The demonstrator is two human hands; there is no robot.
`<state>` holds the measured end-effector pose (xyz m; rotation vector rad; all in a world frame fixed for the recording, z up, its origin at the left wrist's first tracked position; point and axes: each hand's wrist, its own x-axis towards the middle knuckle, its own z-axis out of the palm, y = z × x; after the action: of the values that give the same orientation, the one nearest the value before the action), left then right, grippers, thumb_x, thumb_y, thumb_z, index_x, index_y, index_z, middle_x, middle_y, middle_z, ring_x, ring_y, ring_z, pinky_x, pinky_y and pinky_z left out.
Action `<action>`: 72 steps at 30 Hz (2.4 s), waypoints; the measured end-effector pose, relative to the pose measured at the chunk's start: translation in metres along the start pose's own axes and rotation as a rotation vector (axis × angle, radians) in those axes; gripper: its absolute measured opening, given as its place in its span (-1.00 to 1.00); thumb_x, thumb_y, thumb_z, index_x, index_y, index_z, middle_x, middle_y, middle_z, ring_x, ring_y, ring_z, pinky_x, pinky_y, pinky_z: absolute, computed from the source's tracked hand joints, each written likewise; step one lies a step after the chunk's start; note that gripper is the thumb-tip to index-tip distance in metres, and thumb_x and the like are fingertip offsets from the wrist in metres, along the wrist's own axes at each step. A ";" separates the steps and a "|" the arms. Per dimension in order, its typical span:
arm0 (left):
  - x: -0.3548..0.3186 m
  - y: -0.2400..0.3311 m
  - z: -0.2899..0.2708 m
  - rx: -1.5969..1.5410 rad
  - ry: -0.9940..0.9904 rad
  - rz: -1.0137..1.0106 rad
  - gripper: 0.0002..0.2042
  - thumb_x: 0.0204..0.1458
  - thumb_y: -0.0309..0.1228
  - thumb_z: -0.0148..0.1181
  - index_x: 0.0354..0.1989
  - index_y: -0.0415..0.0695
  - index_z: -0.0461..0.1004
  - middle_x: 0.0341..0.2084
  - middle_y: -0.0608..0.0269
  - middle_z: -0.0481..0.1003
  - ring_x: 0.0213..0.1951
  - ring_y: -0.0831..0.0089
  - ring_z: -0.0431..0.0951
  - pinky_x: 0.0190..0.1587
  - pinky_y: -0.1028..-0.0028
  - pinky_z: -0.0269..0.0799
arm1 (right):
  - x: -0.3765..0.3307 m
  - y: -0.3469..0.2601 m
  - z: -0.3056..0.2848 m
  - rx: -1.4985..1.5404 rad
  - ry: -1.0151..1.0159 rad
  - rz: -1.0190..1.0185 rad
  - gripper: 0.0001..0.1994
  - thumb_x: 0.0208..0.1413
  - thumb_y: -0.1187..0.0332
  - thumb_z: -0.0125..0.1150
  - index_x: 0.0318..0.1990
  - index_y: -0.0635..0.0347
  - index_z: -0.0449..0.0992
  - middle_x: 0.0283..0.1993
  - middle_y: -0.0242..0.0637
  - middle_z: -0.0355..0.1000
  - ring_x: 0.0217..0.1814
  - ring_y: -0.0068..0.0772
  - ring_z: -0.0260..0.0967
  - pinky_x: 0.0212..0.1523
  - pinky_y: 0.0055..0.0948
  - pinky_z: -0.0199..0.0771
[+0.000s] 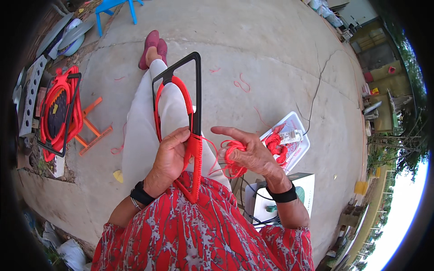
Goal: Wrapping a plastic furniture frame with red cord or string.
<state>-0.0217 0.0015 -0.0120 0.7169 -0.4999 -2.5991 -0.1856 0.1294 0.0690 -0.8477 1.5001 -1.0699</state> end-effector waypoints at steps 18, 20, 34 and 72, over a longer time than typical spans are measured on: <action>0.003 0.003 -0.008 -0.060 -0.108 -0.145 -0.78 0.05 -0.36 0.03 -0.18 -0.19 0.43 -0.40 0.19 0.53 -0.42 0.40 0.51 -0.47 0.40 0.36 | -0.009 0.008 0.032 -0.828 -0.007 -0.440 -0.87 0.01 0.40 0.15 -0.46 0.26 0.39 -0.62 -0.23 0.27 -0.62 -0.15 0.30 -0.62 -0.28 0.22; 0.003 0.004 -0.005 -0.051 -0.128 -0.150 -0.78 0.05 -0.35 0.04 -0.19 -0.19 0.43 -0.42 0.19 0.53 -0.45 0.39 0.51 -0.50 0.40 0.33 | -0.005 0.011 0.033 -0.887 -0.016 -0.437 -0.87 -0.01 0.43 0.17 -0.49 0.26 0.36 -0.63 -0.21 0.26 -0.62 -0.14 0.30 -0.62 -0.27 0.21; 0.000 0.002 -0.014 -0.021 -0.158 -0.162 -0.81 0.03 -0.38 0.04 -0.27 -0.23 0.45 -0.47 0.13 0.53 -0.48 0.37 0.49 -0.54 0.42 0.30 | -0.006 0.027 0.042 -0.482 -0.004 -0.203 -0.90 -0.07 0.53 0.05 -0.35 0.33 0.39 -0.53 -0.07 0.36 -0.56 -0.11 0.34 -0.48 -0.34 0.35; 0.003 0.003 -0.016 0.033 -0.240 -0.156 -0.74 0.18 -0.23 0.04 -0.29 -0.20 0.47 -0.47 0.24 0.52 -0.52 0.50 0.45 -0.60 0.51 0.24 | 0.022 0.100 0.082 0.585 0.518 -0.232 -0.75 0.12 0.42 0.06 -0.04 0.24 0.34 -0.17 -0.28 0.39 -0.13 -0.40 0.36 -0.09 -0.47 0.38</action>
<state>-0.0142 -0.0061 -0.0242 0.4719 -0.5791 -2.8474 -0.1066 0.1288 -0.0353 -0.3414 1.3861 -1.8882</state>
